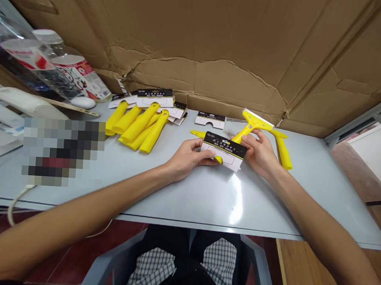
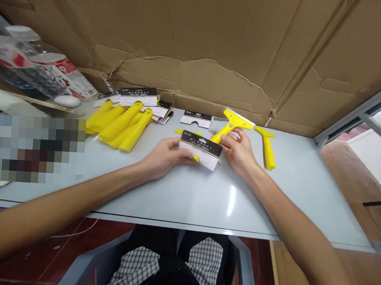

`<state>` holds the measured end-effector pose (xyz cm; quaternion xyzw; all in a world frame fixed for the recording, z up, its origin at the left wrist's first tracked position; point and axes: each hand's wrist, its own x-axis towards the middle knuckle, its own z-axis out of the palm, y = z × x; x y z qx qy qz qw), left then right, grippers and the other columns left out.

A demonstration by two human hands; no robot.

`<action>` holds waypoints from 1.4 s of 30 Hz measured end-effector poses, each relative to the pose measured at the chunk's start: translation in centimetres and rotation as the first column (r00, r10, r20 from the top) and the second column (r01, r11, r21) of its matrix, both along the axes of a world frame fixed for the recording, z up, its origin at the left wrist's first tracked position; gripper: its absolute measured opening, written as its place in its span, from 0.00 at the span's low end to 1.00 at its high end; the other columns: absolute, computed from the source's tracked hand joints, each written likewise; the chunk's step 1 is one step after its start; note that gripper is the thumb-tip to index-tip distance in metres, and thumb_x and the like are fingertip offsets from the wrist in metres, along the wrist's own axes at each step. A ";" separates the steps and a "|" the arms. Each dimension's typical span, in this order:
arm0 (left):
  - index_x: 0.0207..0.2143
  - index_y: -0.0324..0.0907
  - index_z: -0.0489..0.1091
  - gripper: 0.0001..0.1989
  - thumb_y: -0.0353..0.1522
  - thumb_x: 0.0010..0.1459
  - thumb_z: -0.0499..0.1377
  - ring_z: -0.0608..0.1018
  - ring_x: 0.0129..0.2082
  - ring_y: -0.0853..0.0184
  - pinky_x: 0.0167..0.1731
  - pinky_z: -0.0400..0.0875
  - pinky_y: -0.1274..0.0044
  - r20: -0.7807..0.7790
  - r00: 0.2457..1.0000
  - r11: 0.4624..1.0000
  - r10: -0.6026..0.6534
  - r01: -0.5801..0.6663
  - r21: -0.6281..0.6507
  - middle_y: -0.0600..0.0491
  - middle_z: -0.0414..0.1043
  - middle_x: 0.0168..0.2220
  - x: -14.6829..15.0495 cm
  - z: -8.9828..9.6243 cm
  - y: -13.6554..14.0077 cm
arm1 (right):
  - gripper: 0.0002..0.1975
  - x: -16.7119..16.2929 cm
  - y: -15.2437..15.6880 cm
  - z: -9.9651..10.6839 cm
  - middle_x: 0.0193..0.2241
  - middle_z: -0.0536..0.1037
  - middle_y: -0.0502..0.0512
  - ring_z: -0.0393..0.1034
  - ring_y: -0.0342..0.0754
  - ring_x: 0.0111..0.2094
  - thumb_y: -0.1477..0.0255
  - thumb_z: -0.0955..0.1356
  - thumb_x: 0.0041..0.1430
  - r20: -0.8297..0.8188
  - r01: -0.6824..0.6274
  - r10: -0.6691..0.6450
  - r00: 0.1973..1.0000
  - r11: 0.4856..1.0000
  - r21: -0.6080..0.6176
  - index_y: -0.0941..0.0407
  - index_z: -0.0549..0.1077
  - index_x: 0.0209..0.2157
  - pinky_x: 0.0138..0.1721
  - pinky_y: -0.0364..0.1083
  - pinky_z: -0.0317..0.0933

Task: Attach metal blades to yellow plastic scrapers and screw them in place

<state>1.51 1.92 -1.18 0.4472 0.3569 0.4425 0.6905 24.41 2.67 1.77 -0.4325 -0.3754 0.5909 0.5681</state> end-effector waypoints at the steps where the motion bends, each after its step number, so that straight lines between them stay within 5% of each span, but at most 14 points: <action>1: 0.45 0.35 0.81 0.19 0.33 0.52 0.77 0.85 0.47 0.54 0.50 0.83 0.60 0.007 1.000 1.000 -0.003 0.003 0.000 0.42 0.84 0.48 0.0 0.1 -0.1 | 0.27 -0.1 -0.1 0.0 0.31 0.78 0.46 0.82 0.57 0.48 0.68 0.83 0.45 -0.007 -0.004 0.004 1.000 1.000 0.002 0.49 0.68 0.42 0.56 0.60 0.72; 8: 0.48 0.38 0.79 0.29 0.32 0.43 0.82 0.85 0.50 0.55 0.59 0.75 0.58 -0.017 0.999 0.999 0.035 -0.034 0.040 0.45 0.85 0.49 0.0 0.2 -0.6 | 0.25 -0.4 -0.2 -0.4 0.31 0.78 0.43 0.83 0.55 0.46 0.68 0.83 0.47 0.003 -0.012 0.011 1.000 0.998 0.060 0.48 0.69 0.41 0.60 0.61 0.72; 14: 0.49 0.37 0.79 0.28 0.33 0.45 0.81 0.84 0.52 0.54 0.62 0.73 0.58 -0.027 0.997 0.996 0.077 -0.077 0.034 0.43 0.84 0.52 0.2 0.1 -0.9 | 0.25 -0.4 -0.2 -0.7 0.33 0.78 0.44 0.82 0.52 0.45 0.68 0.83 0.47 0.022 -0.032 0.030 0.999 0.996 0.079 0.49 0.70 0.42 0.60 0.58 0.72; 22: 0.48 0.38 0.76 0.29 0.31 0.44 0.80 0.83 0.47 0.57 0.53 0.77 0.63 -0.094 0.989 0.993 0.110 -0.104 0.064 0.47 0.83 0.47 0.2 0.2 -1.0 | 0.26 -0.8 -0.6 -0.9 0.40 0.81 0.47 0.81 0.49 0.44 0.68 0.83 0.47 0.040 -0.068 0.066 0.997 0.995 0.069 0.49 0.70 0.43 0.49 0.51 0.75; 26: 0.53 0.43 0.72 0.37 0.27 0.40 0.81 0.82 0.48 0.59 0.50 0.76 0.66 -0.070 0.983 0.985 0.173 -0.170 0.036 0.49 0.80 0.54 0.3 0.1 -1.0 | 0.26 -0.9 -0.8 -0.7 0.39 0.82 0.46 0.79 0.46 0.40 0.68 0.84 0.46 0.042 -0.067 0.065 0.997 0.997 0.046 0.49 0.71 0.42 0.44 0.48 0.75; 32: 0.59 0.41 0.70 0.41 0.24 0.42 0.79 0.83 0.48 0.58 0.54 0.75 0.64 0.084 0.996 0.988 0.019 -0.006 -0.155 0.46 0.82 0.48 0.6 0.8 -1.1 | 0.27 -0.6 -0.8 -0.4 0.40 0.82 0.46 0.80 0.48 0.43 0.68 0.83 0.46 0.055 -0.069 0.067 0.996 0.997 0.035 0.48 0.70 0.45 0.46 0.49 0.74; 42: 0.60 0.40 0.70 0.42 0.25 0.42 0.79 0.84 0.44 0.58 0.46 0.79 0.66 -0.042 0.999 0.994 0.028 -0.032 -0.104 0.46 0.82 0.50 0.4 1.2 -1.5 | 0.30 -0.8 -0.8 -0.6 0.36 0.81 0.45 0.80 0.49 0.41 0.69 0.82 0.47 0.112 -0.128 0.124 0.986 0.991 0.031 0.48 0.66 0.47 0.46 0.52 0.72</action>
